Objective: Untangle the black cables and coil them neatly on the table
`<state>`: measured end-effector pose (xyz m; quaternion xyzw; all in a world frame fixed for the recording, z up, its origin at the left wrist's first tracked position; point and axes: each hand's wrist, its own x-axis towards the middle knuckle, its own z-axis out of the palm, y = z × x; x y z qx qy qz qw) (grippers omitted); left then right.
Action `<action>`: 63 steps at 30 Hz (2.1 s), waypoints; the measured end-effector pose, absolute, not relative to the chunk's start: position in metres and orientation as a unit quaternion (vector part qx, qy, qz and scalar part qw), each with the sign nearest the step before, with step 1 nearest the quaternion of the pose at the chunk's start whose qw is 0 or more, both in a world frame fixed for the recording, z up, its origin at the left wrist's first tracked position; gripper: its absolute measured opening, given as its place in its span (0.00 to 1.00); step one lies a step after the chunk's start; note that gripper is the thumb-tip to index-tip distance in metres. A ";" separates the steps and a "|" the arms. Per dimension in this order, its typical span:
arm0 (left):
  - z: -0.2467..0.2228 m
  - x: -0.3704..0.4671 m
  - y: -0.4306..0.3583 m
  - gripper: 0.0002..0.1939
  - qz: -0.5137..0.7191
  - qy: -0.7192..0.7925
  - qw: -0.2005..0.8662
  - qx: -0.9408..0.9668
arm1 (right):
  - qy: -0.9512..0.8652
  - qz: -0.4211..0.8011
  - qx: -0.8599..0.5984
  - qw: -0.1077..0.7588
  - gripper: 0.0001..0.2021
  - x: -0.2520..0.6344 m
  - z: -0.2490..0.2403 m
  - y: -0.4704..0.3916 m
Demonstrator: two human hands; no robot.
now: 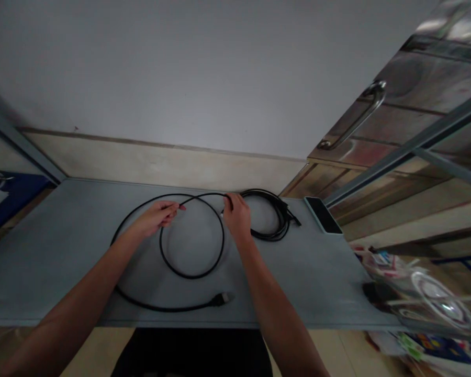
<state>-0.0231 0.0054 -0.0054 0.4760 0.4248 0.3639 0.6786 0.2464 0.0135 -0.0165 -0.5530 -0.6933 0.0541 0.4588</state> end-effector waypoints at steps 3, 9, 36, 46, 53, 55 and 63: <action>-0.007 -0.026 0.007 0.23 0.386 0.439 0.665 0.466 | -0.655 0.049 -0.582 0.479 0.13 0.261 -0.015 0.017; -0.011 -0.029 0.006 0.20 0.353 0.474 0.633 0.500 | -0.673 0.344 -0.496 0.427 0.11 0.242 -0.014 0.006; -0.016 -0.031 0.009 0.22 0.392 0.435 0.691 0.425 | -0.344 0.543 -0.397 0.655 0.15 0.240 0.000 0.006; -0.016 -0.033 0.008 0.20 0.373 0.465 0.674 0.437 | -0.353 0.727 -0.345 0.478 0.16 0.228 0.009 -0.006; -0.010 -0.038 0.006 0.19 0.346 0.454 0.686 0.451 | -0.427 0.569 -0.413 0.569 0.20 0.232 0.000 0.002; -0.008 -0.041 0.006 0.19 0.334 0.451 0.687 0.462 | -0.465 0.573 -0.418 0.530 0.20 0.240 0.002 0.003; -0.007 -0.037 0.003 0.21 0.322 0.440 0.684 0.485 | -0.516 0.563 -0.454 0.459 0.20 0.247 0.003 0.002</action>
